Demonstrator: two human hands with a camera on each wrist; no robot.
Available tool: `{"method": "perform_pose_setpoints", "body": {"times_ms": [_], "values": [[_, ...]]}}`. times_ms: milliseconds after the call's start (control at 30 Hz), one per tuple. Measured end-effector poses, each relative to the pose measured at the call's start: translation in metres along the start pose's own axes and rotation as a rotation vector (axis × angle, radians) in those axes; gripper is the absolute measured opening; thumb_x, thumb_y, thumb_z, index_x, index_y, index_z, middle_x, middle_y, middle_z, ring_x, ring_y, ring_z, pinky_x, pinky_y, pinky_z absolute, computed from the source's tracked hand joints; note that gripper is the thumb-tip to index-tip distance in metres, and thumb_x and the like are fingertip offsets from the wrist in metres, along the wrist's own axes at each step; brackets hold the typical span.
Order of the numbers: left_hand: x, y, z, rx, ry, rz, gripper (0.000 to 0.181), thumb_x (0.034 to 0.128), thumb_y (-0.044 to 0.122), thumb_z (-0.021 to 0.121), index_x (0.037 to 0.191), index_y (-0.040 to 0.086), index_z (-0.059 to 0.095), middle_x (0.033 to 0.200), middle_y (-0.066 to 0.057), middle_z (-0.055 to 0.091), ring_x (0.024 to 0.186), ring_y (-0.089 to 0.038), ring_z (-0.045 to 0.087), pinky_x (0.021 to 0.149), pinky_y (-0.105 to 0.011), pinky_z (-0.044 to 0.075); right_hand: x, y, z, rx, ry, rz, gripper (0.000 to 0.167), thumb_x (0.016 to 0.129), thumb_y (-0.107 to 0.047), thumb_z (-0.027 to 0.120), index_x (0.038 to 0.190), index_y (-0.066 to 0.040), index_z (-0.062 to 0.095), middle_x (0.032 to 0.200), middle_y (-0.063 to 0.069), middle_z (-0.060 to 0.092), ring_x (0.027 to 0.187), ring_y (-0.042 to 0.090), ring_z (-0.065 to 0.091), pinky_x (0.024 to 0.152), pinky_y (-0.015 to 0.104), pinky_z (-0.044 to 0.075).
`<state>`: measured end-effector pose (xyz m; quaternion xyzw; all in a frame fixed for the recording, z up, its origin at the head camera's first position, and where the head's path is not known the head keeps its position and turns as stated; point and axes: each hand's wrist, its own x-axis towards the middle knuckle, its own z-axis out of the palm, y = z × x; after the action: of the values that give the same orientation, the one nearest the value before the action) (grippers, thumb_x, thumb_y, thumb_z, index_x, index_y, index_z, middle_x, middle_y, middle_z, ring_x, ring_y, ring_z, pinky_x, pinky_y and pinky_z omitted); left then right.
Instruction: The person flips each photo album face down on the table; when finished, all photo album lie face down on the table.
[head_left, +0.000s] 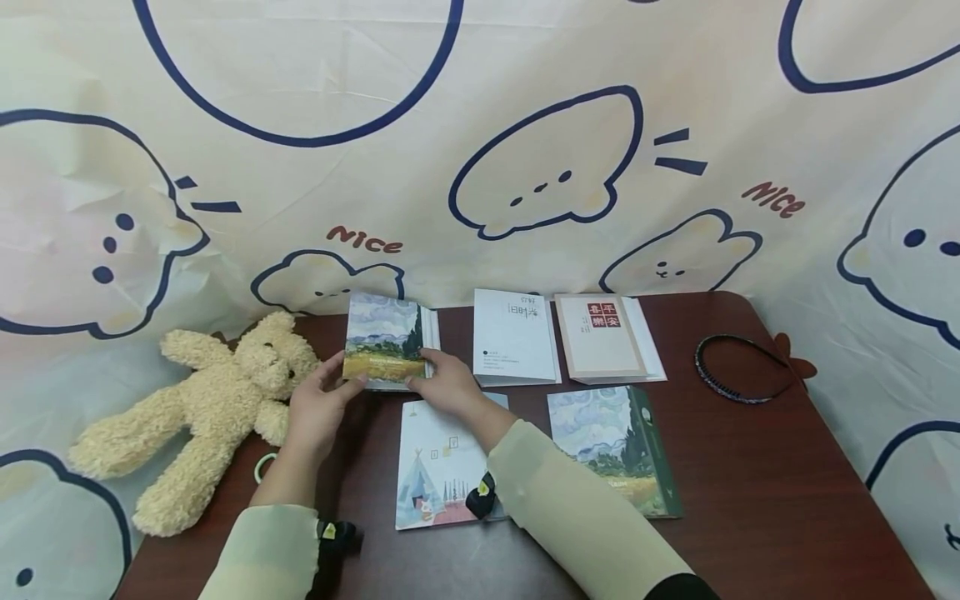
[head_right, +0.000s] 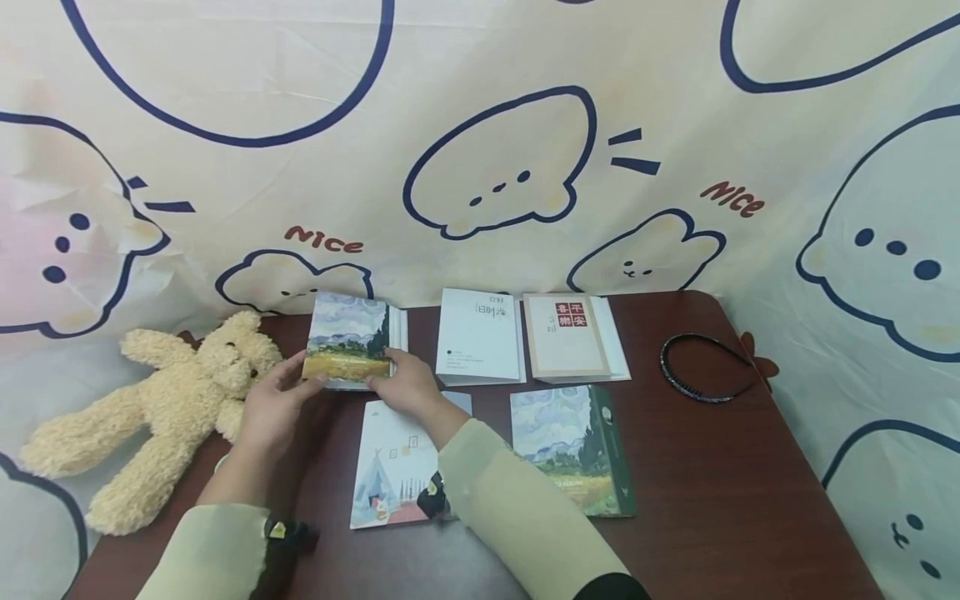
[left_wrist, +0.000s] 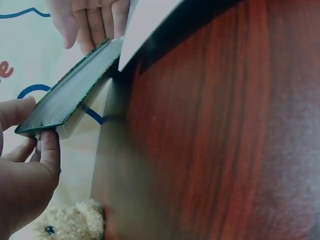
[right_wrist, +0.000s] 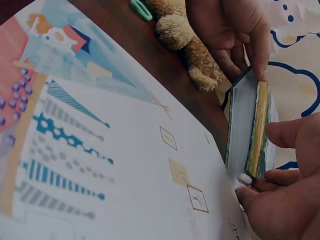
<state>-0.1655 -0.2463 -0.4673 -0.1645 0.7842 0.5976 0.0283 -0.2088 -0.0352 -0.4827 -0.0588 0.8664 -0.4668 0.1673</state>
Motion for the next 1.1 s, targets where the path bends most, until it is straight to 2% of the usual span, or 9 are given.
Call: {"method": "perform_pose_setpoints", "body": {"times_ms": [100,233,300,400,467,700,900,1100], "values": [[-0.003,0.004,-0.001,0.004,0.002,0.035,0.076,0.0975,0.029,0.075,0.162,0.017,0.038,0.163,-0.011,0.038,0.146,-0.030,0.039,0.114,-0.047,0.041,0.000,0.000,0.000,0.038,-0.003,-0.008,0.064,0.098,-0.035,0.069,0.156,-0.018,0.048,0.156,0.005,0.051,0.143,0.029,0.047,0.116,0.046,0.039],[-0.005,0.008,-0.002,0.039,0.017,0.094,0.072,0.0979,0.029,0.075,0.160,0.017,0.042,0.154,-0.011,0.050,0.137,-0.027,0.050,0.103,-0.034,0.049,0.000,0.001,0.000,0.117,-0.011,-0.015,0.064,0.097,-0.027,0.071,0.156,-0.019,0.049,0.155,0.003,0.052,0.143,0.028,0.047,0.117,0.044,0.039],[-0.006,0.009,-0.002,0.069,0.029,0.121,0.070,0.0980,0.031,0.075,0.159,0.018,0.044,0.151,-0.010,0.053,0.133,-0.025,0.053,0.096,-0.027,0.051,0.000,0.001,0.000,0.160,-0.015,-0.015,0.063,0.096,-0.025,0.072,0.155,-0.019,0.050,0.154,0.005,0.054,0.142,0.028,0.049,0.116,0.044,0.039],[-0.006,0.011,-0.003,0.091,0.040,0.149,0.068,0.0978,0.034,0.075,0.158,0.021,0.046,0.150,-0.008,0.054,0.130,-0.024,0.054,0.091,-0.023,0.051,0.000,0.001,0.000,0.227,-0.025,-0.007,0.063,0.096,-0.022,0.073,0.155,-0.019,0.050,0.152,0.008,0.056,0.140,0.028,0.050,0.115,0.043,0.040],[-0.006,0.012,-0.003,0.096,0.043,0.160,0.067,0.0973,0.035,0.075,0.157,0.023,0.047,0.150,-0.006,0.054,0.129,-0.023,0.054,0.091,-0.022,0.051,-0.001,0.001,0.001,0.257,-0.029,-0.005,0.062,0.097,-0.020,0.073,0.155,-0.018,0.051,0.151,0.009,0.056,0.140,0.028,0.051,0.116,0.042,0.040],[-0.008,0.018,0.001,0.076,0.041,0.198,0.066,0.0957,0.033,0.078,0.155,0.020,0.051,0.150,-0.005,0.055,0.132,-0.022,0.052,0.108,-0.038,0.047,-0.002,0.002,0.005,0.330,-0.046,-0.014,0.061,0.096,-0.019,0.075,0.153,-0.018,0.053,0.149,0.010,0.058,0.140,0.026,0.052,0.113,0.039,0.043],[-0.014,0.026,0.006,0.104,0.056,0.273,0.060,0.0959,0.030,0.078,0.150,0.014,0.057,0.142,-0.007,0.059,0.125,-0.021,0.056,0.104,-0.030,0.049,-0.002,0.001,0.011,0.423,-0.060,-0.023,0.057,0.095,-0.014,0.075,0.150,-0.019,0.057,0.147,0.010,0.059,0.138,0.024,0.053,0.108,0.036,0.048],[-0.018,0.030,0.008,0.099,0.073,0.296,0.057,0.0957,0.027,0.078,0.147,0.012,0.059,0.136,-0.006,0.060,0.121,-0.020,0.058,0.098,-0.021,0.051,-0.004,-0.002,0.014,0.499,-0.098,-0.025,0.054,0.096,-0.008,0.072,0.148,-0.021,0.060,0.150,0.009,0.056,0.138,0.026,0.053,0.105,0.035,0.051]]}}
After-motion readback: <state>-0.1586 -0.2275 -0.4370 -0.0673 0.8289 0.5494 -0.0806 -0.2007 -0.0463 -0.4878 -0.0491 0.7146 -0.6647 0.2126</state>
